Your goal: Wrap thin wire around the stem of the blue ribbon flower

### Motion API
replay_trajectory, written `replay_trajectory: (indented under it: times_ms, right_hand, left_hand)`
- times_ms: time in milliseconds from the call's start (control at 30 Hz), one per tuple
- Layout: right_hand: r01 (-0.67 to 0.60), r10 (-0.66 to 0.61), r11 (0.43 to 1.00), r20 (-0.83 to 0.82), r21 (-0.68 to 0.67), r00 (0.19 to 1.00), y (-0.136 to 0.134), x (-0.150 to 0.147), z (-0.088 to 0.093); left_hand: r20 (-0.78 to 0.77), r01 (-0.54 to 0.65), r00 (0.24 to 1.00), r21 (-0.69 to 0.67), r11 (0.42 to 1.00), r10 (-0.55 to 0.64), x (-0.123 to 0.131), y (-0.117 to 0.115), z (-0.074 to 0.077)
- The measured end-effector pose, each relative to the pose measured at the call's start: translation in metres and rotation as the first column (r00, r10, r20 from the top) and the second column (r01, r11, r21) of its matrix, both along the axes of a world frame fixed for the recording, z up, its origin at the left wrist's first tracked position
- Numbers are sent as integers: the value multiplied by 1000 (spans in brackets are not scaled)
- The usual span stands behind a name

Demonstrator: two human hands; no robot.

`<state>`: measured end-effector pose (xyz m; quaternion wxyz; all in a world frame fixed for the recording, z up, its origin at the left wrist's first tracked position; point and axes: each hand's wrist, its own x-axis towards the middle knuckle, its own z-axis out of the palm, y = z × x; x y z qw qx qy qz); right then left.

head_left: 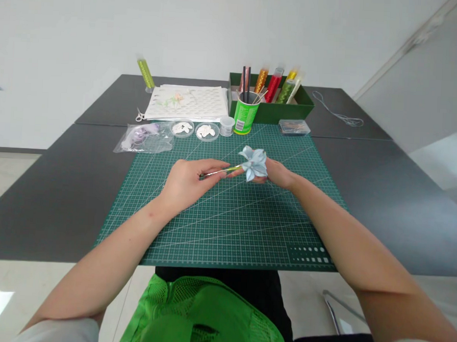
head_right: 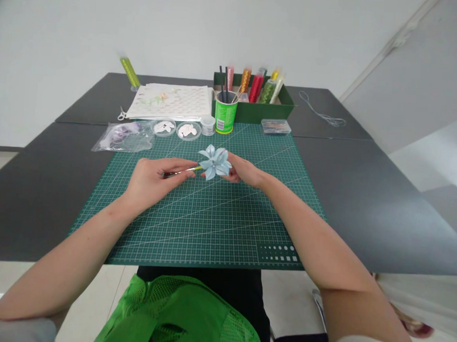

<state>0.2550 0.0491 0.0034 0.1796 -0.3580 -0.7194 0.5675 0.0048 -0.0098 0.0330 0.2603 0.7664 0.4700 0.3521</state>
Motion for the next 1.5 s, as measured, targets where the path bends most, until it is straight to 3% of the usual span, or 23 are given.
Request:
replay_trajectory:
  times_ms: [67, 133, 233, 300, 333, 400, 467, 500, 533, 633, 700, 767, 867, 933, 1133, 1333, 1500]
  right_hand:
    - [-52, 36, 986, -107, -157, 994, 1, 0, 1]
    - [-28, -46, 954, -239, -298, 970, 3, 1, 4]
    - [164, -292, 914, -321, -372, 901, 10, 6, 4]
    - [319, -414, 882, -247, -347, 876, 16, 11, 1]
    - [411, -466, 867, -170, -280, 868, 18, 12, -1]
    - [574, -573, 819, -27, 15, 819, 19, 11, -5]
    - [586, -624, 720, -23, 371, 781, 14, 3, -6]
    - [545, -596, 684, -60, 485, 801, 8, -3, -5]
    - [488, -523, 692, -97, 532, 847, 1, -10, -5]
    - [286, -229, 868, -183, 407, 956, -27, -34, -1]
    - [219, -159, 901, -185, 375, 970, -46, -46, 1]
    - [255, -226, 818, -120, 516, 967, -59, -51, 4]
    - [280, -322, 621, -87, 732, 943, -67, -49, 9]
    - [239, -307, 568, -67, 788, 949, -68, -44, 14]
    - [115, -130, 565, -50, 817, 990, -73, -32, 38]
    - [257, -263, 644, -107, 721, 959, -70, -23, 55]
    - [333, -329, 710, -126, 621, 936, -47, -18, 46]
  left_hand:
    - [78, -37, 996, -34, 999, 40, 0, 1, 1]
    - [181, -57, 981, -91, 994, 73, 0, 2, 3]
    - [302, -81, 945, -161, 984, 127, 0, 5, 4]
    - [342, -85, 929, -183, 979, 145, 0, 6, 5]
    - [354, -82, 924, -186, 979, 145, 0, 7, 4]
    - [359, -80, 922, -185, 979, 144, -1, 8, 4]
    - [344, -86, 927, -186, 979, 146, -1, 8, 2]
    - [333, -89, 931, -187, 978, 148, -1, 8, 2]
    - [321, -91, 935, -189, 978, 149, -1, 8, 1]
    - [313, -93, 938, -179, 979, 146, -1, 8, -1]
    - [317, -102, 936, -166, 981, 151, -1, 8, -1]
    - [316, -123, 934, -154, 980, 166, -1, 8, 0]
    - [308, -148, 932, -160, 976, 192, -2, 9, 1]
    - [300, -150, 933, -171, 974, 196, -3, 10, 1]
    - [98, -73, 991, -219, 973, 96, -5, 15, -5]
    - [-131, 126, 978, -239, 963, -160, 4, 1, -3]
    - [-299, 264, 911, -109, 958, -285, 9, -10, -3]
